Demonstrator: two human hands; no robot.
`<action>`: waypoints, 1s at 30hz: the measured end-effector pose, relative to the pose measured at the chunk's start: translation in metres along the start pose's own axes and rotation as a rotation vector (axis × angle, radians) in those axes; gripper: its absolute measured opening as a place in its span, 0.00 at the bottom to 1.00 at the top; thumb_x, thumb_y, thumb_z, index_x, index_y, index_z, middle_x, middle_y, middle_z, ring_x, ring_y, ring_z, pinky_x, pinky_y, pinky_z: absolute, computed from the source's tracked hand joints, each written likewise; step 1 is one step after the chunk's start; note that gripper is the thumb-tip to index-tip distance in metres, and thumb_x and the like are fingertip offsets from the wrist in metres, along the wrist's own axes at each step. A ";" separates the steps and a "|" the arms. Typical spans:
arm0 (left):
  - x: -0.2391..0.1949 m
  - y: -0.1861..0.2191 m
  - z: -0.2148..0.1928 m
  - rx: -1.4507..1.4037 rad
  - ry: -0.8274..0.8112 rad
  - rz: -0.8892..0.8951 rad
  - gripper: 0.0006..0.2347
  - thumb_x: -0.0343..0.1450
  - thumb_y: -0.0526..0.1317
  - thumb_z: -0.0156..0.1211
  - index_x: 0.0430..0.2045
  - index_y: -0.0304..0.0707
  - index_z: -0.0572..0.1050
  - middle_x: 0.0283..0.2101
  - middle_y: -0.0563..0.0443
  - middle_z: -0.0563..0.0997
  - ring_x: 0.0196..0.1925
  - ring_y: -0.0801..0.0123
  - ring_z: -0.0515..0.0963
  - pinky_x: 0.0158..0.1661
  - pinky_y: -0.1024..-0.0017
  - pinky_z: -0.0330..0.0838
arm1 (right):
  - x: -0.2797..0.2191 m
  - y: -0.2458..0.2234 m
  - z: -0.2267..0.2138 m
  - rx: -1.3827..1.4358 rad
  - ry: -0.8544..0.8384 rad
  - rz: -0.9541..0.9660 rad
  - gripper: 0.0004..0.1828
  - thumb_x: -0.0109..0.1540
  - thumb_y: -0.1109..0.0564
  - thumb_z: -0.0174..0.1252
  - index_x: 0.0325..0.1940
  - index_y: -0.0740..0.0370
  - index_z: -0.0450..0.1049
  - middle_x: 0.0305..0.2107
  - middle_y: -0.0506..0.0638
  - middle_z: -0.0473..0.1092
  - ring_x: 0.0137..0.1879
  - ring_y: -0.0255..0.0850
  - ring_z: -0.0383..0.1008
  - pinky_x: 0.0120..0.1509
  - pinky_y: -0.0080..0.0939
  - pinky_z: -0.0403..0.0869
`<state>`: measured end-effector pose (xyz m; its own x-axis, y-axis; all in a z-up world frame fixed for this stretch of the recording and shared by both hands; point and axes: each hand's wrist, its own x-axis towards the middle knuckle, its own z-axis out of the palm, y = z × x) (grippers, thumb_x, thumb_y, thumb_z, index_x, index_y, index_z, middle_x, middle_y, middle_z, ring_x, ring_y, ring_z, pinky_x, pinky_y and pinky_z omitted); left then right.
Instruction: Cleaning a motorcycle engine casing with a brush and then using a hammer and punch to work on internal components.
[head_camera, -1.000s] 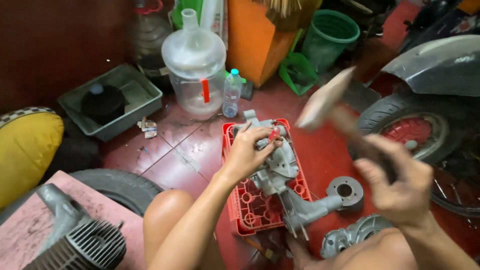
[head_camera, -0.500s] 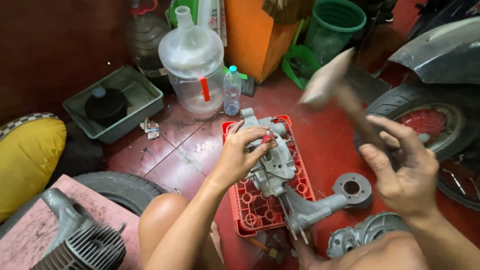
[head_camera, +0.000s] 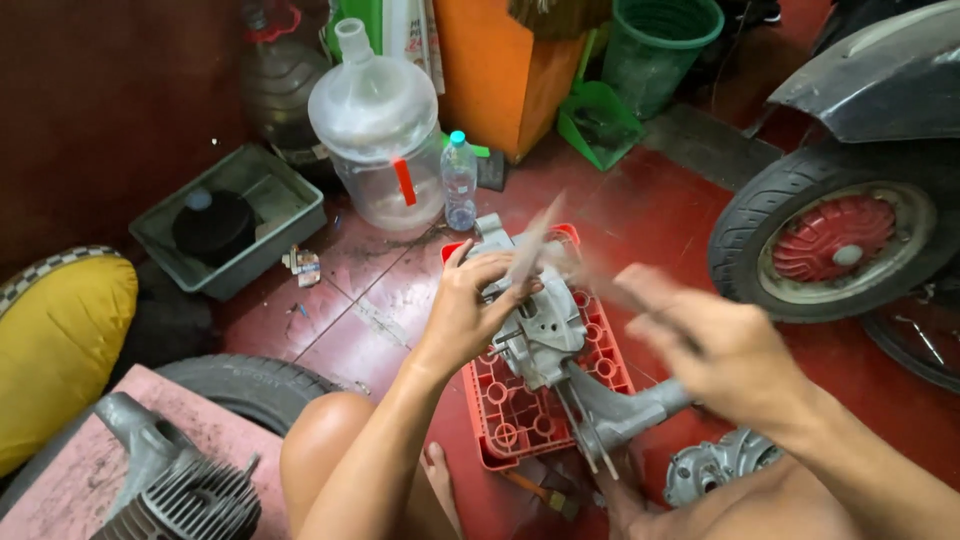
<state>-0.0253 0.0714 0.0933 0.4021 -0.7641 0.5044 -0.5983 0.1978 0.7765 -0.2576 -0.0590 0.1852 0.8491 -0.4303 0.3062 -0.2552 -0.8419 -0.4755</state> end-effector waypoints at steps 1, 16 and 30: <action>0.001 0.000 0.000 0.001 0.002 0.008 0.09 0.66 0.38 0.68 0.37 0.41 0.84 0.47 0.53 0.86 0.51 0.65 0.83 0.69 0.49 0.51 | 0.001 -0.003 -0.006 -0.004 0.006 -0.004 0.30 0.55 0.61 0.63 0.63 0.58 0.74 0.46 0.50 0.81 0.26 0.33 0.80 0.23 0.31 0.76; -0.006 -0.008 0.006 0.177 0.014 -0.006 0.11 0.64 0.37 0.68 0.39 0.37 0.84 0.47 0.49 0.87 0.50 0.63 0.84 0.69 0.47 0.53 | -0.013 0.007 -0.011 -0.127 0.052 -0.090 0.26 0.56 0.61 0.64 0.59 0.67 0.75 0.29 0.56 0.81 0.14 0.36 0.70 0.11 0.32 0.67; -0.012 -0.025 0.026 0.057 0.299 -0.138 0.09 0.62 0.48 0.78 0.30 0.55 0.85 0.28 0.64 0.87 0.47 0.67 0.85 0.58 0.65 0.73 | -0.014 0.026 0.028 0.455 0.101 0.359 0.28 0.61 0.64 0.62 0.63 0.61 0.60 0.19 0.55 0.75 0.20 0.38 0.68 0.20 0.37 0.67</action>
<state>-0.0328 0.0601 0.0576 0.6624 -0.5658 0.4910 -0.5587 0.0636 0.8269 -0.2629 -0.0658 0.1458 0.6922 -0.7105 0.1271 -0.2756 -0.4229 -0.8632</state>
